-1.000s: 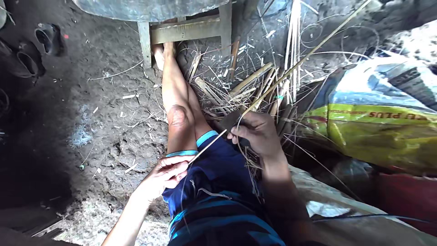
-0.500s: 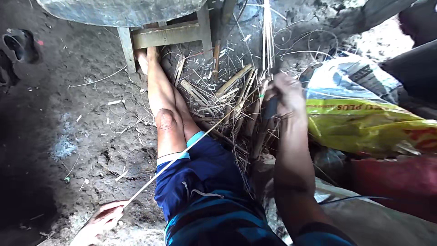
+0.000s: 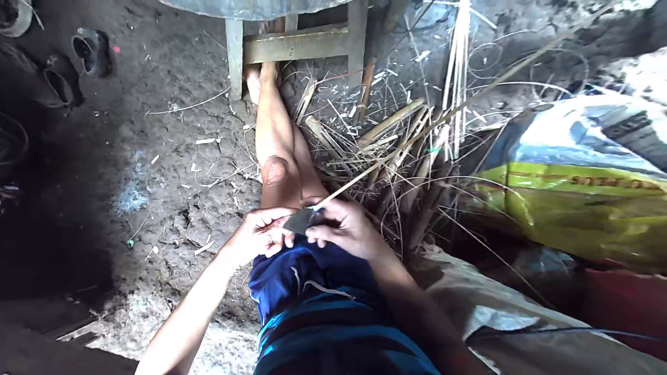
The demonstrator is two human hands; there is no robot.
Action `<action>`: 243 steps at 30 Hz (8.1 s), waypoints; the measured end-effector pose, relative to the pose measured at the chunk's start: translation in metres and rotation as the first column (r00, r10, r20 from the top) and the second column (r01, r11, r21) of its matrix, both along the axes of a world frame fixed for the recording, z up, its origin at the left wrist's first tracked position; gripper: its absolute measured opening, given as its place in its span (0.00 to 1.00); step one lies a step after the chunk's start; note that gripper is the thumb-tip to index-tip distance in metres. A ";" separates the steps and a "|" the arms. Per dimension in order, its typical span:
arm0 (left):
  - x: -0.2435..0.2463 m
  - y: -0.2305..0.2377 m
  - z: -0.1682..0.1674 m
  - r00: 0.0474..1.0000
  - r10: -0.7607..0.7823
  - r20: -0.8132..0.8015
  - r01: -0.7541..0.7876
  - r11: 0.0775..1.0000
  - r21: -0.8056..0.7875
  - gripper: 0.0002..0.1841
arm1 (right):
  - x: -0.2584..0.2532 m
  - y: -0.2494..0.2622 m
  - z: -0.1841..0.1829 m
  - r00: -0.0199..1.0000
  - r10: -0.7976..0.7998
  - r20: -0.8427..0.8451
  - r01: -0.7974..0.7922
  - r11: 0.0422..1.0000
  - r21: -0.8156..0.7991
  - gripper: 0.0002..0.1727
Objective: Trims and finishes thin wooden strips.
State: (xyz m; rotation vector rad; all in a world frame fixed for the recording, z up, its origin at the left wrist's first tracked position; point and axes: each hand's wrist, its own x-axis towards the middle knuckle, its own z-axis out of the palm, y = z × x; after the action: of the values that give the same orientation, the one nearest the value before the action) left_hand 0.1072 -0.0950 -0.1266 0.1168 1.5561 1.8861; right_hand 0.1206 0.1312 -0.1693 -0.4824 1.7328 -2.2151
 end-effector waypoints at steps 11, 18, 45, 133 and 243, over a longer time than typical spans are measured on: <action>0.018 -0.003 0.011 0.991 0.084 -0.109 -0.089 0.995 -0.049 0.13 | -0.017 0.015 0.009 0.982 -0.166 -0.092 0.159 0.984 -0.082 0.15; 0.037 -0.051 -0.001 0.990 0.065 -0.123 -0.094 0.964 -0.249 0.14 | -0.060 0.072 0.015 0.909 -0.415 -0.031 0.416 0.910 0.003 0.11; -0.025 0.041 0.009 0.997 -0.061 0.047 0.054 0.989 0.137 0.12 | -0.003 0.015 0.010 0.982 -0.176 -0.067 0.175 0.984 -0.027 0.21; 0.028 0.020 0.025 0.988 0.018 -0.155 -0.033 0.995 -0.091 0.21 | -0.022 0.052 0.020 0.973 -0.112 0.203 0.138 0.984 -0.117 0.07; 0.062 0.011 0.000 0.931 0.295 0.215 -0.340 0.916 0.214 0.08 | -0.002 0.000 0.008 0.975 0.189 0.121 -0.175 0.978 -0.113 0.23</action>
State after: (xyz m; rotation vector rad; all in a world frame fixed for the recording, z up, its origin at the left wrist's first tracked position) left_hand 0.1690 -0.0844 -0.1261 -0.2068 1.2702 2.2742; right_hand 0.1182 0.1315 -0.1618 -0.4867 1.4547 -2.1597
